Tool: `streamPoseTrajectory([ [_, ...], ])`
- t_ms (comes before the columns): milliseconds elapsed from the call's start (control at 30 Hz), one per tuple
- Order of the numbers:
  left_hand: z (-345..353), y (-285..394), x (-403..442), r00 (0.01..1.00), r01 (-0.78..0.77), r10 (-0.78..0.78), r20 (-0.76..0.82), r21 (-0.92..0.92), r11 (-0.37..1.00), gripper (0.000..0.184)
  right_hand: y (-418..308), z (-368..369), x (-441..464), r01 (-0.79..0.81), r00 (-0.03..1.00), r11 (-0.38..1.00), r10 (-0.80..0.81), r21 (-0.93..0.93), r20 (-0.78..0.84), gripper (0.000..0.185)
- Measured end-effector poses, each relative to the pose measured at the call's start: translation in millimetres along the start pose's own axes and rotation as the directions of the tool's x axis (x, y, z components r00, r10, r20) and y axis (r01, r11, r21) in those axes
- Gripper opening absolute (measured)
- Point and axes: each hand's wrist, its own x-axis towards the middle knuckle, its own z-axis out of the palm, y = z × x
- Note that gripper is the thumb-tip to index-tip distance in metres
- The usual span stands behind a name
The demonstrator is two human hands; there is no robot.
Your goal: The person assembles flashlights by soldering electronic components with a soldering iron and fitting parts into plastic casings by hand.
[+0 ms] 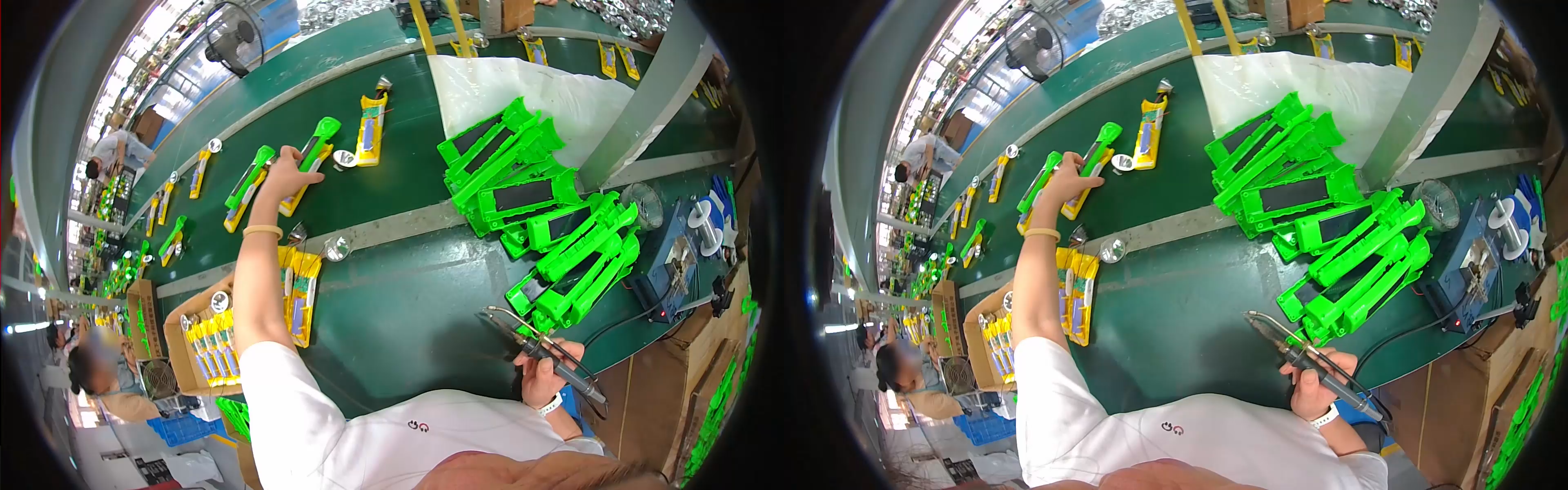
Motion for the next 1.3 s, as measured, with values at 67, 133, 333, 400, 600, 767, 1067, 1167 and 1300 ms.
streamPoseTrajectory([
  [67,-5,35,4,0.989,-0.104,0.114,-0.096,0.097,0.990,0.056,1,0,1,-0.003,0.999,1.000,0.004,-0.026,0.047,0.045],
  [133,26,75,11,0.942,-0.243,0.238,-0.237,0.005,0.970,0.060,-5,1,2,0.016,0.994,0.997,-0.008,-0.072,0.107,0.042],
  [333,81,138,32,0.965,0.033,0.067,-0.255,0.367,0.930,0.046,1,-4,-3,0.053,0.998,0.998,-0.054,0.022,0.042,0.036],
  [400,71,147,23,0.960,0.022,0.075,-0.271,0.338,0.941,0.040,0,-4,-2,0.111,0.992,0.992,-0.114,0.052,0.054,0.031],
  [600,34,118,-79,0.811,-0.460,0.376,-0.449,-0.090,0.883,0.030,-19,-27,-1,0.253,0.967,0.962,-0.254,0.100,-0.004,0.032],
  [767,45,120,-228,0.670,-0.720,0.739,-0.071,-0.304,0.623,0.035,-32,-52,22,0.281,0.934,0.955,-0.248,0.098,-0.258,0.034],
  [1067,36,269,-136,0.404,-0.830,0.854,-0.326,0.262,0.493,0.018,-14,-59,23,0.356,0.908,0.931,-0.323,0.084,-0.267,0.032],
  [1167,54,279,-105,0.357,-0.771,0.885,-0.300,0.440,0.460,0.016,-16,-58,26,0.374,0.892,0.925,-0.340,0.065,-0.296,0.031],
  [1300,33,260,-128,0.276,-0.727,0.796,-0.539,0.424,0.540,0.014,-19,-59,24,0.358,0.871,0.930,-0.300,0.085,-0.389,0.034],
])
